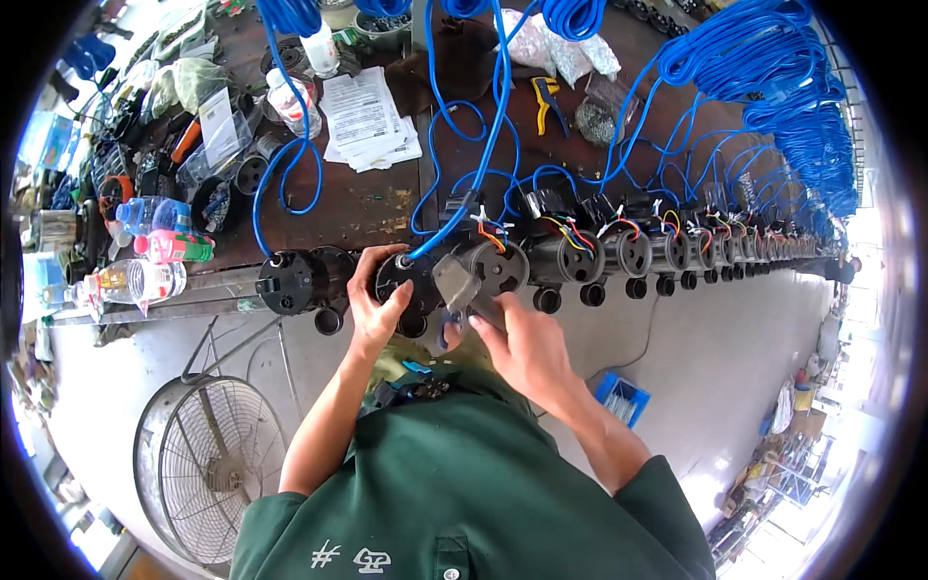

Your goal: The person assembles a line of water pumps by using a hammer to tap components into place and connecting blue cables to the motor housings.

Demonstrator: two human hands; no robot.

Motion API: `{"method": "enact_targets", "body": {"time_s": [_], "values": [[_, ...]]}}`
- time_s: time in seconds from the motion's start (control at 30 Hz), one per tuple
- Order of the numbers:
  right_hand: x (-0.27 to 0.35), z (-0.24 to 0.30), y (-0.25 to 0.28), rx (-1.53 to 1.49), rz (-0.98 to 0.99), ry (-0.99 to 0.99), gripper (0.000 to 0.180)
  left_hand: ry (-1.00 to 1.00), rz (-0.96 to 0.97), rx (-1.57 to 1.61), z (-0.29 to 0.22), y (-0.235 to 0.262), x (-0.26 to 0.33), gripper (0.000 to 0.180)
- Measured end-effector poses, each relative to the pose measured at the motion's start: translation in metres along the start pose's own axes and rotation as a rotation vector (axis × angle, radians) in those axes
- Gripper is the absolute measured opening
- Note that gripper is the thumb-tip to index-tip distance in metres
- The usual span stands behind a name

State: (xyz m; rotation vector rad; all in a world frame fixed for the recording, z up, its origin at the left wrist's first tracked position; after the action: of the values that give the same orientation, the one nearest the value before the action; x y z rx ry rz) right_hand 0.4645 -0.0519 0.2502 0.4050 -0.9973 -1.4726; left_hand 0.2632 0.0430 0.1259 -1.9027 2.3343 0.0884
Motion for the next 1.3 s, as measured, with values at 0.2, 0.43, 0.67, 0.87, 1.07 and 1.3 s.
{"method": "enact_targets", "body": {"time_s": [0.2,0.43,0.67,0.87,1.07,1.3], "values": [[0.017,0.058,0.039,-0.163,0.040,0.106,0.025,-0.196,-0.004,0.000,-0.002,0.004,0.011,0.078],[-0.009,0.048,-0.035,0.195,0.093,0.165,0.027,-0.291,0.082,-0.157,0.005,0.004,0.005,0.100],[0.007,0.081,0.032,-0.084,0.164,0.101,0.021,-0.262,0.017,-0.178,0.009,0.009,0.011,0.098],[0.009,0.016,0.001,0.146,-0.049,0.024,0.028,-0.262,0.035,-0.162,0.003,0.004,0.005,0.098],[0.006,0.070,0.035,-0.062,0.129,0.071,0.028,-0.265,0.080,-0.182,0.005,0.012,0.006,0.102],[-0.009,0.064,-0.042,-0.035,0.081,0.166,0.030,-0.258,0.119,-0.185,0.013,0.011,0.009,0.106]]}}
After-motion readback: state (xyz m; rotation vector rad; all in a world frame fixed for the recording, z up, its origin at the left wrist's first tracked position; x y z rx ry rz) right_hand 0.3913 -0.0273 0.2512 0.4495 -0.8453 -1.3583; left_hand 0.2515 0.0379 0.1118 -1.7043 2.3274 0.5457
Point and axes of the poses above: each hand's wrist, its own x-axis away from the middle knuckle, its own y-axis out of the back of the hand, z = x × y, the point moved 3 cm from there along -x, towards the middle knuckle, and after that the axes turned 6 degrees about -y, right-handed, at the moved point
